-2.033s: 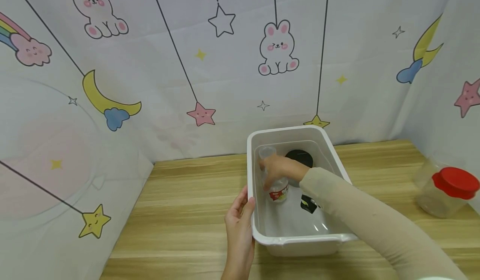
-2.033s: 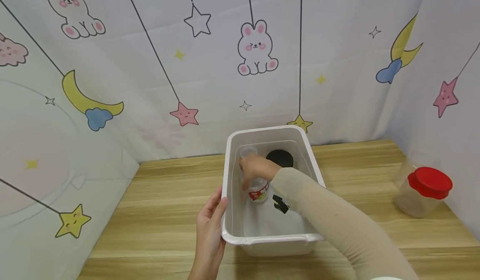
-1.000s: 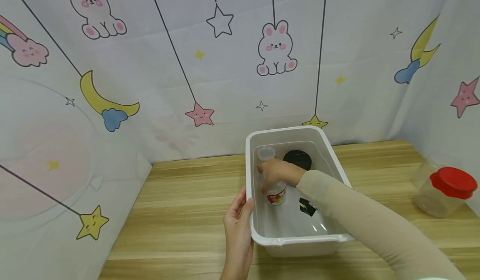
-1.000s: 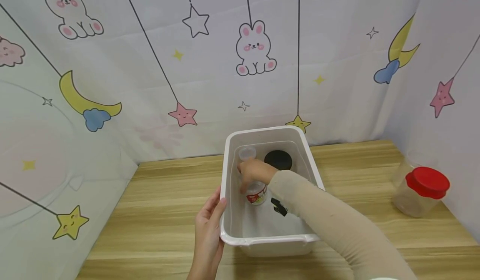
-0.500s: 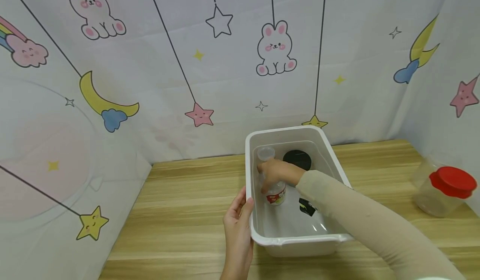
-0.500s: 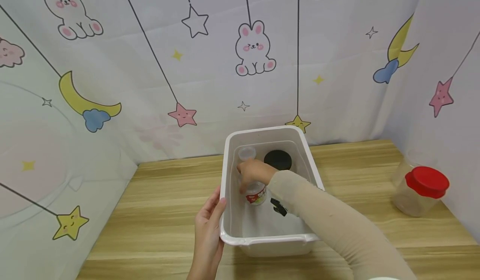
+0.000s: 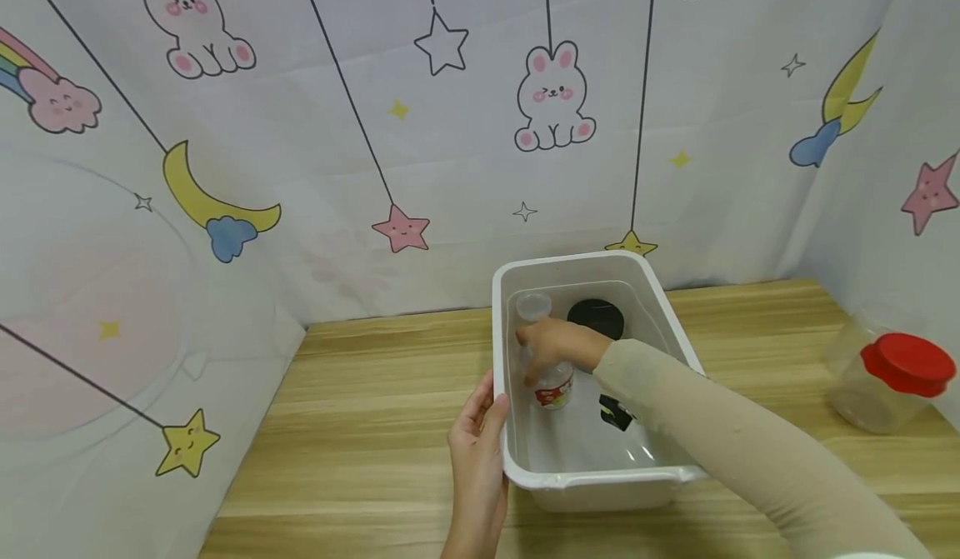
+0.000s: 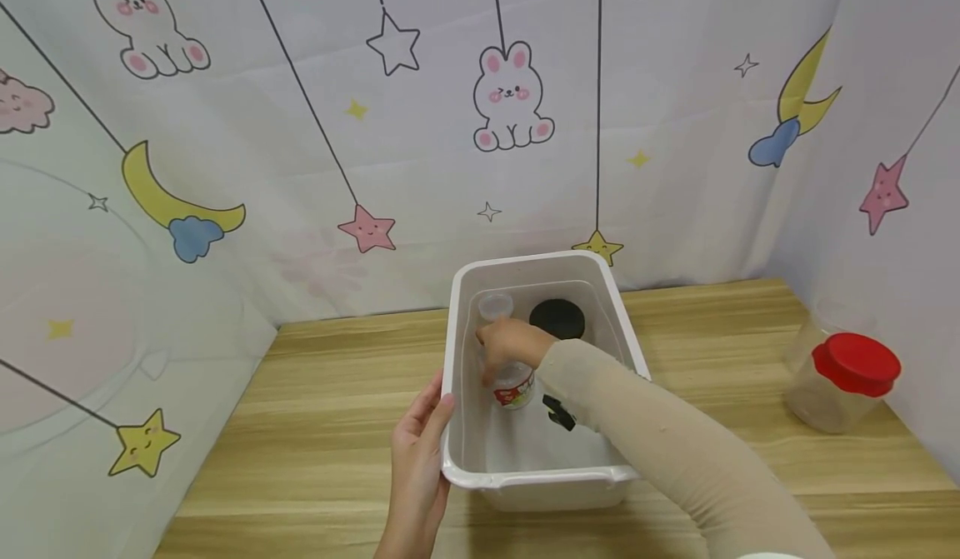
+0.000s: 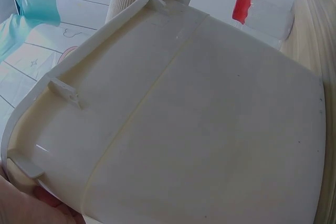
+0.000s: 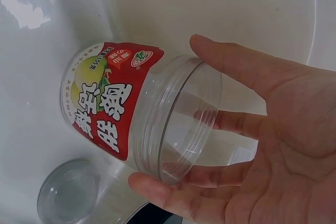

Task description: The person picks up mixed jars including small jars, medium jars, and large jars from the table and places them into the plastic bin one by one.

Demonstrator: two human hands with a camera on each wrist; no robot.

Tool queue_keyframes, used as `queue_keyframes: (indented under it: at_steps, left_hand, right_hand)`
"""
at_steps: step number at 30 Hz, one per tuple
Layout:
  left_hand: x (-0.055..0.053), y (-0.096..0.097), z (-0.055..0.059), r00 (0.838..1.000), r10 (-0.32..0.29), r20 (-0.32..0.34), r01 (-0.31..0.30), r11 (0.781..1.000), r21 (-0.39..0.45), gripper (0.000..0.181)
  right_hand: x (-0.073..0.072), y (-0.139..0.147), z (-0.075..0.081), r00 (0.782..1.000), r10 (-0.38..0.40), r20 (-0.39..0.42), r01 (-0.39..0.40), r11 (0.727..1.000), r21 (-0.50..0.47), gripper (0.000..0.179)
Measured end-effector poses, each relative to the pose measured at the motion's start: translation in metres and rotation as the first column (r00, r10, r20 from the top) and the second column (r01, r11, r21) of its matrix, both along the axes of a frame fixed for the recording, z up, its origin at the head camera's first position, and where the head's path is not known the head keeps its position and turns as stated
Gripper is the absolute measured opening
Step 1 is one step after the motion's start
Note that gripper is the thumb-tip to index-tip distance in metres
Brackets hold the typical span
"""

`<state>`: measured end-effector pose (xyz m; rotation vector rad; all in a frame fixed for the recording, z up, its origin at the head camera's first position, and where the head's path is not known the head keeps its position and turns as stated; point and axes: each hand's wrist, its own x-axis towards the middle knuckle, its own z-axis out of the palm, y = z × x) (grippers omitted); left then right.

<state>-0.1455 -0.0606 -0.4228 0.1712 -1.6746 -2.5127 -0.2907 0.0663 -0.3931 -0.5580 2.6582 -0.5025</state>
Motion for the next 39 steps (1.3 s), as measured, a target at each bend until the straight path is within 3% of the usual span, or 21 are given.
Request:
queue_keyframes:
  at_steps: [20, 25, 39]
  left_hand:
    - [0.0, -0.001, 0.0, 1.0, -0.007, 0.002, 0.007, 0.999, 0.033, 0.043]
    - [0.001, -0.001, 0.001, 1.0, -0.008, -0.011, 0.008, 1.0, 0.023, 0.044]
    - [0.0, -0.001, 0.0, 1.0, -0.013, -0.01, 0.014, 0.999, 0.035, 0.043]
  right_hand:
    - [-0.001, 0.003, 0.007, 1.0, 0.026, 0.018, -0.026, 0.999, 0.039, 0.066]
    - [-0.004, 0.008, 0.017, 0.998, 0.062, 0.031, -0.064, 0.996, 0.065, 0.064]
    - [-0.009, 0.018, 0.043, 0.995, 0.065, 0.081, -0.076, 0.989, 0.13, 0.066]
